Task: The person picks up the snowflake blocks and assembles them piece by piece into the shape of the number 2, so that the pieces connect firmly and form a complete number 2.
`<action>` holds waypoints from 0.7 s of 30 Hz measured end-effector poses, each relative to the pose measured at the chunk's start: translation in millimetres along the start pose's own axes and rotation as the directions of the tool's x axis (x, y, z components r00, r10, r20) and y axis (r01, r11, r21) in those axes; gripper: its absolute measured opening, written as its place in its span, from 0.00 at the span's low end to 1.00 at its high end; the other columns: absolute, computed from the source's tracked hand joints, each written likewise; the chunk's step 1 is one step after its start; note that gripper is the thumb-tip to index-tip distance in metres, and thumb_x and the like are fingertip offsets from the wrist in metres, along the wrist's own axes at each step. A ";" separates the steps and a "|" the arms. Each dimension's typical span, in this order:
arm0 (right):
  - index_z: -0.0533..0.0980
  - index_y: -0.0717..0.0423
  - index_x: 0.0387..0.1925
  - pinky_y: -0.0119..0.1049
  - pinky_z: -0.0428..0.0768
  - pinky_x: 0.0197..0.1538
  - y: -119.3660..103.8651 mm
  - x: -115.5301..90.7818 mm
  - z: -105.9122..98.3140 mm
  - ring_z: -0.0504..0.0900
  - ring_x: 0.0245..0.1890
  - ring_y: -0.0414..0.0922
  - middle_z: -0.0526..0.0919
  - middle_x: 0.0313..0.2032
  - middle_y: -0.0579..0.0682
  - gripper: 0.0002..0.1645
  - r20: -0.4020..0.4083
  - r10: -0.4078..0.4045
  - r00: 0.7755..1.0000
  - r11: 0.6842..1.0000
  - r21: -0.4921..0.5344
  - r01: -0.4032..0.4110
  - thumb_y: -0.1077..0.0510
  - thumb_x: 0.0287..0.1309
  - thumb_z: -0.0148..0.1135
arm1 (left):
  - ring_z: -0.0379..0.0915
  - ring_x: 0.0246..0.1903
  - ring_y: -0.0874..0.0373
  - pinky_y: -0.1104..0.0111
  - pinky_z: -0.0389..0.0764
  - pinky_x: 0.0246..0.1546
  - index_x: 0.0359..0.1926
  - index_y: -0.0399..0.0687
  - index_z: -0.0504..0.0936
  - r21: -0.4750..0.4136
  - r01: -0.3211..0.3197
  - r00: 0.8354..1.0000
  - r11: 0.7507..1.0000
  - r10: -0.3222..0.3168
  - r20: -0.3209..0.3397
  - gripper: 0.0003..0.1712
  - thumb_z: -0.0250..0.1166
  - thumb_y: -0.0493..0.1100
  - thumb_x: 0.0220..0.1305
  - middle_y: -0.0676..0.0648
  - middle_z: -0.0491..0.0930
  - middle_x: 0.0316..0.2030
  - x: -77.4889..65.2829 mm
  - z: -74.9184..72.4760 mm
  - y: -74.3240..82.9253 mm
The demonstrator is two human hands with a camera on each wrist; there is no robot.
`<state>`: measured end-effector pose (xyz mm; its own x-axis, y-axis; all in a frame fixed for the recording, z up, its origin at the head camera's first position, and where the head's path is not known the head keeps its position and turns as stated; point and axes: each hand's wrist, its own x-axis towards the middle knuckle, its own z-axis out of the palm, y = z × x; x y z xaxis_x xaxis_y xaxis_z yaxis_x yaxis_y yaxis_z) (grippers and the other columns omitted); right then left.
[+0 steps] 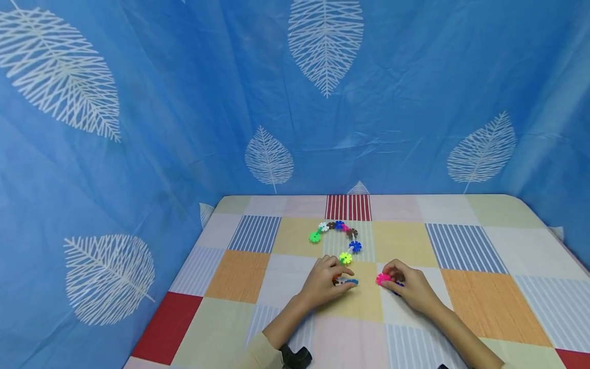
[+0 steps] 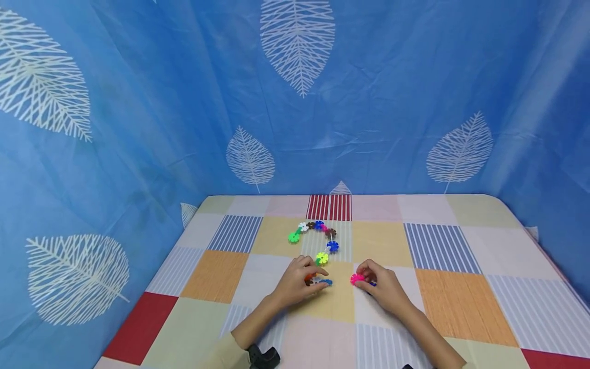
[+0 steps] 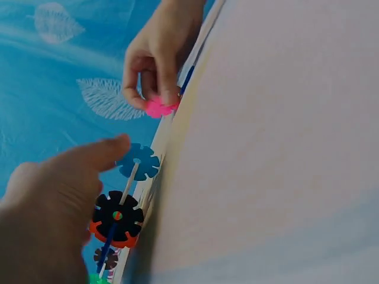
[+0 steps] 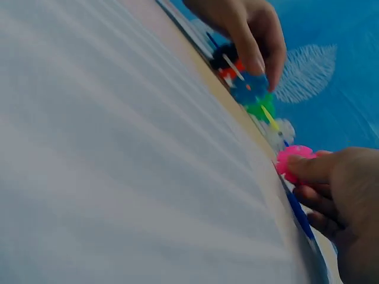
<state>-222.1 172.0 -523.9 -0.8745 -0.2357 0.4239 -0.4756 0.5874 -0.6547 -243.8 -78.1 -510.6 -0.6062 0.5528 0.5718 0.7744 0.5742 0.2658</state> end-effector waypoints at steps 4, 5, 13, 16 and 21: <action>0.77 0.54 0.38 0.29 0.76 0.24 -16.7 2.1 13.0 0.78 0.21 0.35 0.81 0.24 0.41 0.13 0.000 0.080 0.997 0.984 0.160 -0.079 0.62 0.48 0.68 | 0.56 0.25 0.69 0.82 0.60 0.28 0.27 0.53 0.85 -0.062 0.033 0.999 0.998 -0.032 0.015 0.05 0.70 0.48 0.53 0.58 0.65 0.22 -3.4 3.8 -1.9; 0.78 0.56 0.39 0.30 0.77 0.24 -20.5 2.9 16.1 0.79 0.20 0.37 0.82 0.24 0.42 0.13 0.008 0.105 0.994 0.973 0.205 -0.104 0.62 0.49 0.68 | 0.57 0.25 0.69 0.82 0.60 0.28 0.27 0.52 0.85 -0.088 0.041 0.999 0.995 -0.040 0.011 0.05 0.70 0.46 0.53 0.58 0.66 0.22 -3.8 4.3 -2.3; 0.76 0.67 0.42 0.37 0.80 0.23 -36.5 8.2 30.2 0.80 0.18 0.46 0.82 0.23 0.55 0.14 0.147 0.285 0.947 0.831 0.454 -0.321 0.63 0.54 0.63 | 0.60 0.23 0.68 0.83 0.62 0.25 0.25 0.48 0.84 -0.232 0.012 0.996 0.973 -0.032 -0.082 0.04 0.72 0.41 0.49 0.56 0.67 0.19 -6.7 10.9 -7.6; 0.76 0.69 0.42 0.37 0.81 0.23 -37.6 9.3 31.3 0.81 0.18 0.46 0.82 0.23 0.57 0.14 0.161 0.315 0.935 0.806 0.474 -0.354 0.65 0.54 0.63 | 0.60 0.23 0.68 0.83 0.62 0.26 0.25 0.49 0.84 -0.236 0.006 0.996 0.972 -0.028 -0.089 0.04 0.72 0.42 0.50 0.56 0.67 0.19 -7.5 12.9 -8.3; 0.70 0.76 0.45 0.39 0.82 0.28 -42.2 10.7 35.3 0.82 0.22 0.47 0.82 0.26 0.62 0.17 0.235 0.407 0.883 0.658 0.595 -0.462 0.67 0.57 0.59 | 0.60 0.23 0.68 0.82 0.62 0.26 0.24 0.48 0.84 -0.267 0.024 0.992 0.963 -0.056 -0.112 0.04 0.72 0.40 0.49 0.57 0.68 0.19 -7.2 14.9 -7.0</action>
<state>-214.8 117.3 -513.9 -0.9878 -0.1507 -0.0396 0.0348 0.0347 -0.9988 -247.5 -77.1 -528.1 -0.6246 0.4489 0.6390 0.7797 0.4051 0.4775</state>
